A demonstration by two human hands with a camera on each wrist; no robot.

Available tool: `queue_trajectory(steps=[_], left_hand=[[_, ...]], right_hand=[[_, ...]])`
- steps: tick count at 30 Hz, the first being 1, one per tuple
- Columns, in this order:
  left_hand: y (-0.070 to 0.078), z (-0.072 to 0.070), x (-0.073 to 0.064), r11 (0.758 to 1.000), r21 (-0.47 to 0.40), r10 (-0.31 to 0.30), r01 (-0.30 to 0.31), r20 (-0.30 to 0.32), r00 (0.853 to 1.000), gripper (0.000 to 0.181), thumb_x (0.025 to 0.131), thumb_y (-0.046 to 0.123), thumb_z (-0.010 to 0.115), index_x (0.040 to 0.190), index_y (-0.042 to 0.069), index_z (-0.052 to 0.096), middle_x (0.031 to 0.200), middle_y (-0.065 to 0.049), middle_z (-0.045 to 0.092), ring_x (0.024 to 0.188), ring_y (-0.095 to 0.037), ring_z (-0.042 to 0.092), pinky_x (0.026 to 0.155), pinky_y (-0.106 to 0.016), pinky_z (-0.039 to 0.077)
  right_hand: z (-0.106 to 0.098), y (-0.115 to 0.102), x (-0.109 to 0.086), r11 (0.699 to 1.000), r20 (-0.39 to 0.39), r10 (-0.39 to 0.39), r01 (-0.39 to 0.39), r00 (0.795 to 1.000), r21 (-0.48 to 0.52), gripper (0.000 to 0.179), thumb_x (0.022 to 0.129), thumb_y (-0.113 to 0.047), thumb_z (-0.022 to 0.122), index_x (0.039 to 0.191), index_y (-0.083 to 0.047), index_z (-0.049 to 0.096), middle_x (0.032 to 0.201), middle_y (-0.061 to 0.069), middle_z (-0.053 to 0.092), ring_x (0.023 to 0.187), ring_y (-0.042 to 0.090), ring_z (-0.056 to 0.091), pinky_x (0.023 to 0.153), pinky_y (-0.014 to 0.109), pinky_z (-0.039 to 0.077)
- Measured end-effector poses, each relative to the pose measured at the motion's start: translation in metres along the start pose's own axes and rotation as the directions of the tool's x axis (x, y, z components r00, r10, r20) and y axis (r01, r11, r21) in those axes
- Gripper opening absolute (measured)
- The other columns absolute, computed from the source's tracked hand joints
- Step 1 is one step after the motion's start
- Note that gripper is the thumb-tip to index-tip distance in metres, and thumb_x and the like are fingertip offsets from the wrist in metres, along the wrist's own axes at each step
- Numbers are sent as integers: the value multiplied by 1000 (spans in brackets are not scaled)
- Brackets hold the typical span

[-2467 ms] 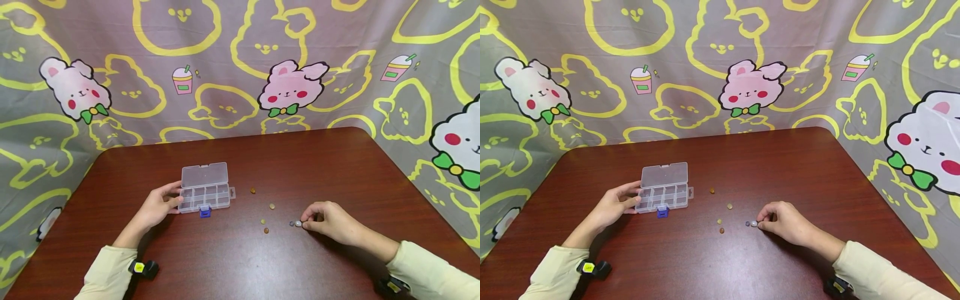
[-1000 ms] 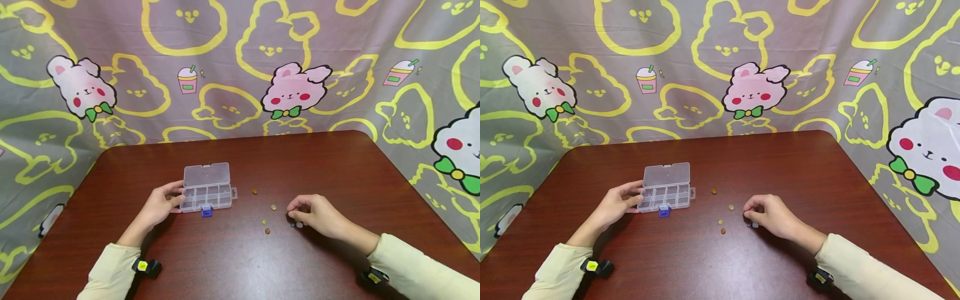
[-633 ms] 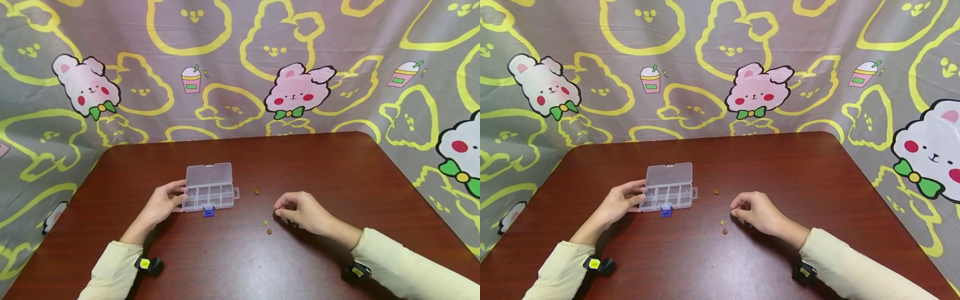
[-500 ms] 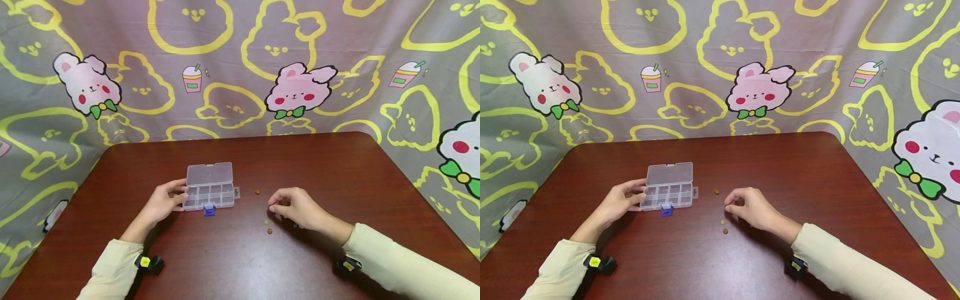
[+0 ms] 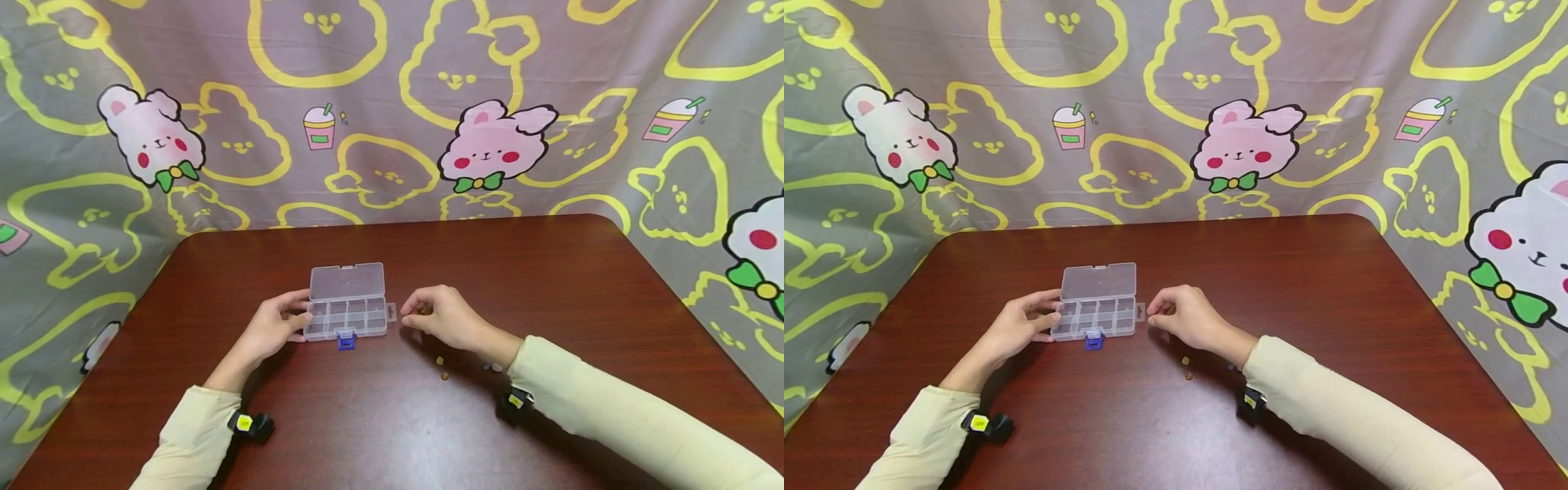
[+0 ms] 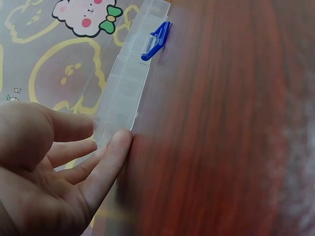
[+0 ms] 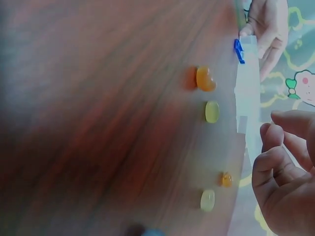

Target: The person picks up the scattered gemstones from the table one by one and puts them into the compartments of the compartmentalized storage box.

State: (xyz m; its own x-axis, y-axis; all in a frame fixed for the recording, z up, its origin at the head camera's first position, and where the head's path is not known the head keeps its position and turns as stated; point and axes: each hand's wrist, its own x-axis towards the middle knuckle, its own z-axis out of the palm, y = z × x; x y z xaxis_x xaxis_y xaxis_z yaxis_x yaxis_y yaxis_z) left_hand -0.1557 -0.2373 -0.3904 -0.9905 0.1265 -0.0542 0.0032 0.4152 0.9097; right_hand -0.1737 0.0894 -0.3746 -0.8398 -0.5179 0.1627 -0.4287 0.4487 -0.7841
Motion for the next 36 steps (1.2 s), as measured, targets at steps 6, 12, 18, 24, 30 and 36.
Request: queue_trajectory(steps=[6,12,18,24,30,36], left_hand=[[1,1,1,1000,-3,-4,4,4,1000,51,97,-2,61,145,-8,45,127,-32,57,93,-29,65,67,-36,62],[2,1,1,1000,-12,-14,14,6,1000,52,97,-2,62,145,-8,45,128,-32,56,92,-29,64,67,-36,62],[2,0,1,1000,-17,-20,20,5,1000,52,97,-2,62,146,-7,44,129,-32,56,92,-28,64,67,-36,62],[1,0,0,1000,-14,-12,12,2,1000,51,97,-2,61,145,-7,45,129,-32,56,92,-29,65,67,-35,62],[2,0,0,1000,-10,-11,11,4,1000,51,97,-3,61,145,-8,45,128,-32,56,92,-28,65,67,-35,62],[0,0,0,1000,-11,-8,8,3,1000,51,97,-3,61,145,-8,45,128,-32,56,90,-27,64,67,-35,62]], right_hand=[[9,0,13,1000,3,8,-8,1000,31,4,87,-6,77,89,-7,74,74,-3,68,54,11,58,51,26,52],[14,1,22,1000,-6,5,-4,1000,25,3,87,-6,77,89,-5,74,72,0,69,52,10,57,51,26,52],[18,-1,30,999,-5,10,-10,1000,45,4,87,-4,77,89,-5,74,73,-1,69,53,10,58,51,26,52],[21,-5,37,999,4,-2,2,1000,44,4,88,-5,76,91,-2,74,75,-1,69,55,9,58,53,26,53],[26,-9,44,999,0,-13,13,1000,31,4,87,-4,76,90,-3,75,75,-1,69,57,7,58,55,23,53],[30,-14,50,999,1,-33,33,999,3,3,88,-6,76,90,-4,76,78,-2,70,62,7,59,57,22,52]])
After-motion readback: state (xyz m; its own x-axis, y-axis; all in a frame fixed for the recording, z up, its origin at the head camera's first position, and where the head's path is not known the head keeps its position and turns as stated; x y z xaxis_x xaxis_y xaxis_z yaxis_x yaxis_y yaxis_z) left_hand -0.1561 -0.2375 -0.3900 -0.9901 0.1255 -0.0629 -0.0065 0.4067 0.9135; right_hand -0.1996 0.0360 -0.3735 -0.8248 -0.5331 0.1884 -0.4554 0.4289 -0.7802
